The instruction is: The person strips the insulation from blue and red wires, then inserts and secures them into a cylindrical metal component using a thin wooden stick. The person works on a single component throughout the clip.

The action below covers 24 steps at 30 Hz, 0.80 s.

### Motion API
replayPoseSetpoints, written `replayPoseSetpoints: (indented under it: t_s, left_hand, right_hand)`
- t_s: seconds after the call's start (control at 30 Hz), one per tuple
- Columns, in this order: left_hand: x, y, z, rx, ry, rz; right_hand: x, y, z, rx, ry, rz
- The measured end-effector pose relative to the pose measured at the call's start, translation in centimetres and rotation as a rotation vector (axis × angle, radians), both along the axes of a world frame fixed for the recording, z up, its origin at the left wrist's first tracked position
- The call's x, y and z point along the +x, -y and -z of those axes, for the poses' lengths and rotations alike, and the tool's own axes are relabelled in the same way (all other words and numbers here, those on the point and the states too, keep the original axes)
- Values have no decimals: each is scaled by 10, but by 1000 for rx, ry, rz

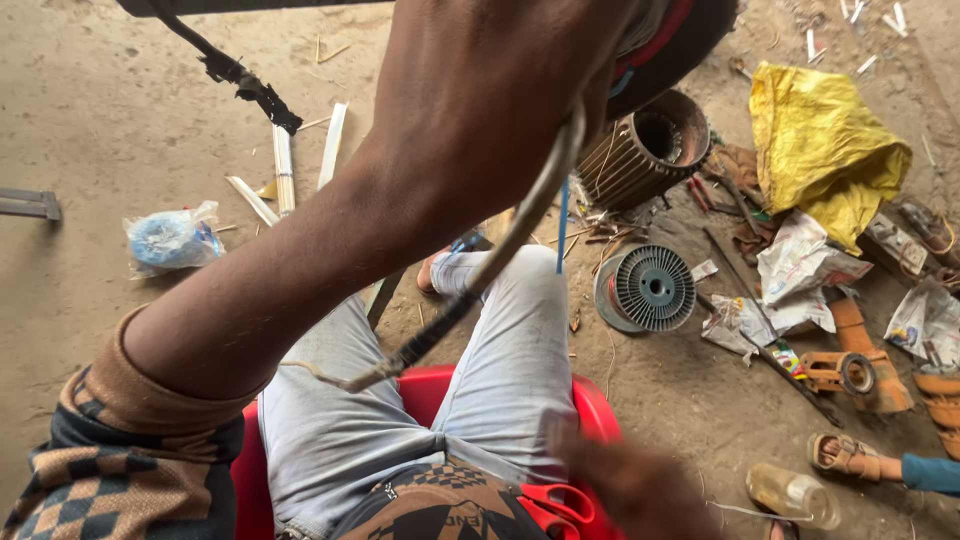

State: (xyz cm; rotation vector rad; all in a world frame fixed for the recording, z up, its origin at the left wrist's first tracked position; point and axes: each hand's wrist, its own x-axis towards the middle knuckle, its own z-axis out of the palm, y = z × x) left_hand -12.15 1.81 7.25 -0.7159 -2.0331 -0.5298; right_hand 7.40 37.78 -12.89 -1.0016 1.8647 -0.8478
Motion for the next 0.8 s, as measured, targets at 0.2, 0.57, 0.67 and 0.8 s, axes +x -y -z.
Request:
replayPoseSetpoints:
  t_s: [0.2, 0.57, 0.67, 0.8]
  left_hand:
    - [5, 14, -2, 46, 54, 137]
    - [12, 35, -6, -26, 21, 58]
    - [11, 36, -3, -15, -2, 102]
    - [8, 35, 2, -4, 3, 110]
  right_hand:
    - [-144, 102, -175, -592, -1255, 581]
    - [-172, 176, -240, -381, -1526, 270]
    - [-168, 176, -243, -340, -1564, 196]
    - [-169, 178, -242, -302, -1612, 196]
